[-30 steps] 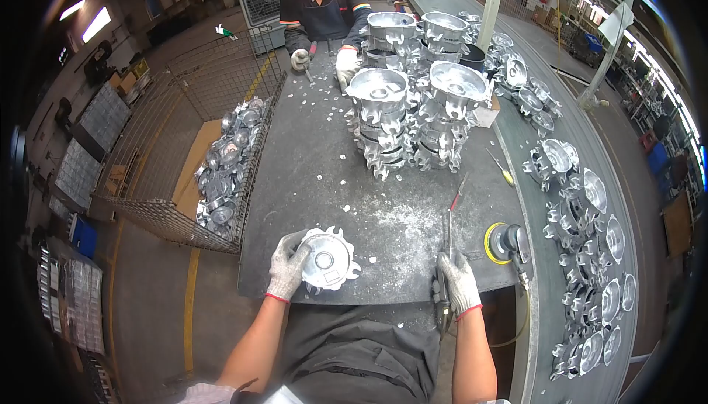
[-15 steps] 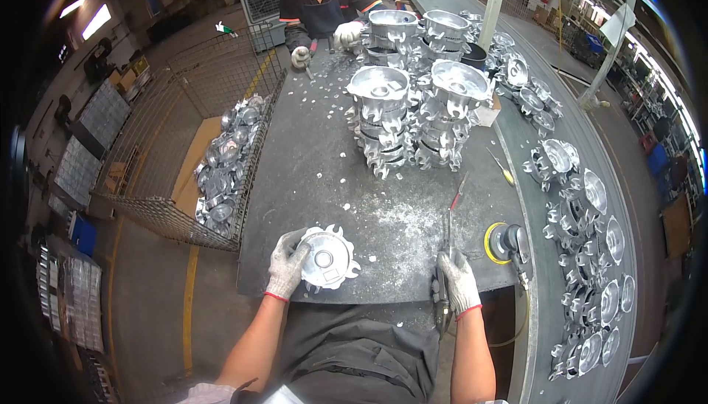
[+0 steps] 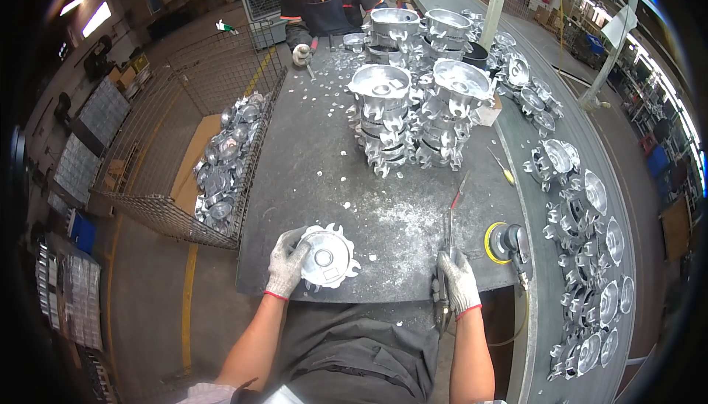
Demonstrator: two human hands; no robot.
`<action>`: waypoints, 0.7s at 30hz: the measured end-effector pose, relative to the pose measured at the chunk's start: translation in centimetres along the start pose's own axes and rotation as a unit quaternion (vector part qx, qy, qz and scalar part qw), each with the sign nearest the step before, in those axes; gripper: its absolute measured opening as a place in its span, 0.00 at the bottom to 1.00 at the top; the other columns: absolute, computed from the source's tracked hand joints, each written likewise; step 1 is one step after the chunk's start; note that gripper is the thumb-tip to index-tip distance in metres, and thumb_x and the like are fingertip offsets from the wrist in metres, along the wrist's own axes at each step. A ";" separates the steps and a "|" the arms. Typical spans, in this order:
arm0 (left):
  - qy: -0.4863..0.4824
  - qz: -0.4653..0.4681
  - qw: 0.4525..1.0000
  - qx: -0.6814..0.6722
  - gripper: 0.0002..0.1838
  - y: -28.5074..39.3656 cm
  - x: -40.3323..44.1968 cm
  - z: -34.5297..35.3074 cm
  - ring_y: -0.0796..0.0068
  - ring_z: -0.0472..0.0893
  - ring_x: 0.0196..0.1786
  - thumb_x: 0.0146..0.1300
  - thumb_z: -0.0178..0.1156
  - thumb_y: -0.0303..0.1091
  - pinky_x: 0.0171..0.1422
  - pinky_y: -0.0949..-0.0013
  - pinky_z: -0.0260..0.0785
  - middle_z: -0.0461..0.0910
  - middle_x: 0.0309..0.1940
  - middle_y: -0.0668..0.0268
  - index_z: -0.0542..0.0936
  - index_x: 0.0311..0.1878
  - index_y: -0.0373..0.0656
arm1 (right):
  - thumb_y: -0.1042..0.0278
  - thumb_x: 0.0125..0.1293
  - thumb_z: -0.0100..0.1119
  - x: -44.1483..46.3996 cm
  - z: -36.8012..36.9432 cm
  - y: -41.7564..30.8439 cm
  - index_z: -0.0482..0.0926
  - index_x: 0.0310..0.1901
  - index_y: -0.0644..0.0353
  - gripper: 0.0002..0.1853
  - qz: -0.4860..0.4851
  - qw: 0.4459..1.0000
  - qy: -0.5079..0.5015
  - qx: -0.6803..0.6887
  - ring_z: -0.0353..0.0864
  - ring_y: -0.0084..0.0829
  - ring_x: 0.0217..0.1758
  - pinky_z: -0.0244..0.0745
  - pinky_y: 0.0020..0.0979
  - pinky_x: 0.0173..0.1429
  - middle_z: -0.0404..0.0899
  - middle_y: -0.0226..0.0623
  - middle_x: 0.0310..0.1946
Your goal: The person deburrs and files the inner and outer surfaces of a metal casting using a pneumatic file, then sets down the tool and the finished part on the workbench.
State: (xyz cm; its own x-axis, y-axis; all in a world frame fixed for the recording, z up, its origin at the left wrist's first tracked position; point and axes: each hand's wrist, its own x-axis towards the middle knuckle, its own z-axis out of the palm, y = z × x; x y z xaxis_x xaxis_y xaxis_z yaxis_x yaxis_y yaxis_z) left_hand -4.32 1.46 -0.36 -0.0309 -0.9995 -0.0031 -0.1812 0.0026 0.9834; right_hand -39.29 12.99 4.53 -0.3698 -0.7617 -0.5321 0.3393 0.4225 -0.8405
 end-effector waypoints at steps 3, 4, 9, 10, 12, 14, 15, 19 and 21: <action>0.000 -0.002 1.000 -0.002 0.20 0.1 0.0 0.0 0.68 0.81 0.59 0.66 0.65 0.28 0.63 0.66 0.73 0.80 0.57 0.60 0.82 0.61 0.39 | 0.58 0.72 0.64 0.1 0.0 0.0 0.75 0.49 0.48 0.10 0.002 1.000 0.002 0.003 0.75 0.22 0.16 0.71 0.27 0.17 0.76 0.25 0.24; 0.000 -0.003 1.000 -0.004 0.20 0.1 0.0 0.0 0.68 0.81 0.59 0.66 0.65 0.28 0.63 0.66 0.73 0.80 0.57 0.60 0.82 0.61 0.39 | 0.58 0.73 0.64 0.1 0.0 0.0 0.75 0.49 0.48 0.10 0.003 1.000 0.002 0.005 0.75 0.22 0.16 0.71 0.27 0.17 0.76 0.25 0.24; 0.001 0.004 1.000 0.011 0.19 1.1 -0.2 0.0 0.68 0.81 0.59 0.66 0.65 0.28 0.63 0.66 0.73 0.80 0.58 0.61 0.82 0.61 0.39 | 0.58 0.73 0.64 0.2 -0.1 0.1 0.75 0.49 0.48 0.10 -0.003 1.000 -0.007 0.006 0.75 0.22 0.16 0.71 0.27 0.18 0.76 0.25 0.24; 0.001 0.004 1.000 0.010 0.19 1.2 -0.3 0.0 0.68 0.81 0.59 0.66 0.65 0.28 0.63 0.66 0.73 0.80 0.58 0.61 0.82 0.61 0.39 | 0.58 0.73 0.64 0.2 -0.1 0.1 0.75 0.49 0.48 0.10 -0.003 1.000 -0.006 0.007 0.75 0.22 0.16 0.71 0.27 0.18 0.76 0.25 0.24; 0.001 0.001 1.000 0.010 0.19 1.3 -0.3 0.0 0.68 0.81 0.59 0.67 0.65 0.28 0.63 0.66 0.73 0.80 0.57 0.61 0.82 0.61 0.40 | 0.58 0.73 0.64 0.1 -0.1 0.0 0.75 0.49 0.48 0.10 -0.002 1.000 -0.006 0.009 0.75 0.22 0.16 0.71 0.27 0.18 0.76 0.25 0.24; 0.001 0.000 1.000 0.012 0.19 1.3 -0.3 0.0 0.68 0.81 0.59 0.67 0.65 0.28 0.63 0.66 0.73 0.80 0.57 0.61 0.82 0.61 0.40 | 0.58 0.72 0.64 0.1 0.0 -0.1 0.75 0.49 0.48 0.11 -0.001 1.000 -0.004 0.011 0.75 0.22 0.16 0.71 0.27 0.18 0.76 0.26 0.24; 0.001 0.002 1.000 0.013 0.19 1.2 -0.3 0.0 0.68 0.81 0.59 0.67 0.65 0.28 0.63 0.66 0.73 0.80 0.57 0.61 0.82 0.61 0.40 | 0.58 0.72 0.64 0.0 0.1 -0.1 0.75 0.49 0.48 0.11 0.000 1.000 -0.004 0.012 0.75 0.22 0.16 0.71 0.27 0.18 0.76 0.26 0.24; 0.003 0.002 1.000 0.017 0.19 0.4 -0.1 0.0 0.68 0.81 0.58 0.66 0.65 0.29 0.62 0.66 0.73 0.80 0.57 0.61 0.83 0.61 0.41 | 0.58 0.72 0.65 0.2 -0.1 0.1 0.75 0.50 0.48 0.11 0.001 1.000 -0.006 0.011 0.75 0.23 0.16 0.70 0.27 0.17 0.76 0.26 0.24; 0.002 0.006 1.000 0.021 0.19 0.2 0.0 -0.1 0.68 0.81 0.58 0.66 0.65 0.29 0.62 0.66 0.73 0.80 0.57 0.61 0.83 0.61 0.42 | 0.58 0.72 0.65 0.1 0.0 0.0 0.75 0.50 0.48 0.11 0.002 1.000 -0.005 0.011 0.75 0.23 0.16 0.70 0.27 0.17 0.76 0.26 0.24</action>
State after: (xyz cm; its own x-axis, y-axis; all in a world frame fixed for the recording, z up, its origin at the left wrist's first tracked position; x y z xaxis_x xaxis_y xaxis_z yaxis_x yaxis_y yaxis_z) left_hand -4.26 1.50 -0.17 -0.0287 -0.9995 0.0105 -0.2219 0.0166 0.9749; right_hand -39.34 12.99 4.46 -0.3600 -0.7651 -0.5339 0.3592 0.4144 -0.8362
